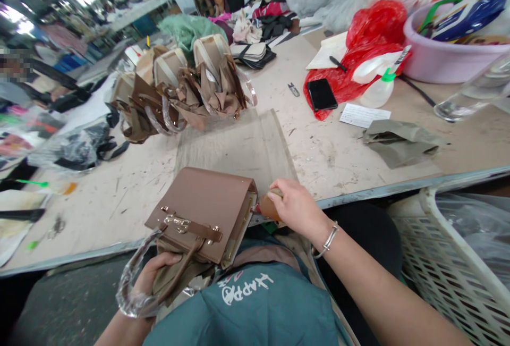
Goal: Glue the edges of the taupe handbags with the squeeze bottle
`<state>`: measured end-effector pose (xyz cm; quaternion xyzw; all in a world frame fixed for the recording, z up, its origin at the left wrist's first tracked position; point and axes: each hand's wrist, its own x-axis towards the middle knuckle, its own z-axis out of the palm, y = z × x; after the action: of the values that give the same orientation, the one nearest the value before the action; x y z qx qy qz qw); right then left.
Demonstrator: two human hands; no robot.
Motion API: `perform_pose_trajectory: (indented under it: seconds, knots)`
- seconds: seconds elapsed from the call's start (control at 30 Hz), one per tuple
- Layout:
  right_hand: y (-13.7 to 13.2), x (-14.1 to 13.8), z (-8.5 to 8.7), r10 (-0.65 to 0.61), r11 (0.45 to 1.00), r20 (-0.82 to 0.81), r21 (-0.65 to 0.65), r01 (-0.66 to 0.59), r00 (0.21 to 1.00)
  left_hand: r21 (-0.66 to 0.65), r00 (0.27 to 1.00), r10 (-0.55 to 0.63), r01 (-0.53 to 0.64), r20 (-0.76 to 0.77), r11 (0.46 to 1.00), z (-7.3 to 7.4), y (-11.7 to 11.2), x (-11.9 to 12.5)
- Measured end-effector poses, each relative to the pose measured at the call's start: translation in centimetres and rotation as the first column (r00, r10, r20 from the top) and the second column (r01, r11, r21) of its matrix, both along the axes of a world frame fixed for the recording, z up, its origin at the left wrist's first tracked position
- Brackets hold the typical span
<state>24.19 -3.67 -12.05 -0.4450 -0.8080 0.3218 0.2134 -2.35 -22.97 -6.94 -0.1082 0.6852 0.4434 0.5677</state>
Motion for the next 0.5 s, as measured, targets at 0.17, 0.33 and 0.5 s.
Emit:
perform_pose_trajectory:
  seconds: [0.17, 0.33, 0.5]
  knots:
    - [-2.0, 0.1, 0.1, 0.065, 0.945, 0.072, 0.317, -0.085, 0.995, -0.047, 0.998, 0.004, -0.002, 0.055, 0.999, 0.7, 0.5, -0.3]
    - [-1.7, 1.3, -0.2, -0.002, 0.917, -0.151, 0.395, 0.062, 0.989, -0.027, 0.999, -0.016, 0.018, 0.051, 0.999, 1.1, 0.7, -0.7]
    - [-0.6, 2.7, -0.2, -0.243, 0.912, -0.295, 0.255, 0.321, 0.924, 0.004, 0.998, -0.065, 0.065, -0.028, 0.998, 1.2, 0.2, -2.3]
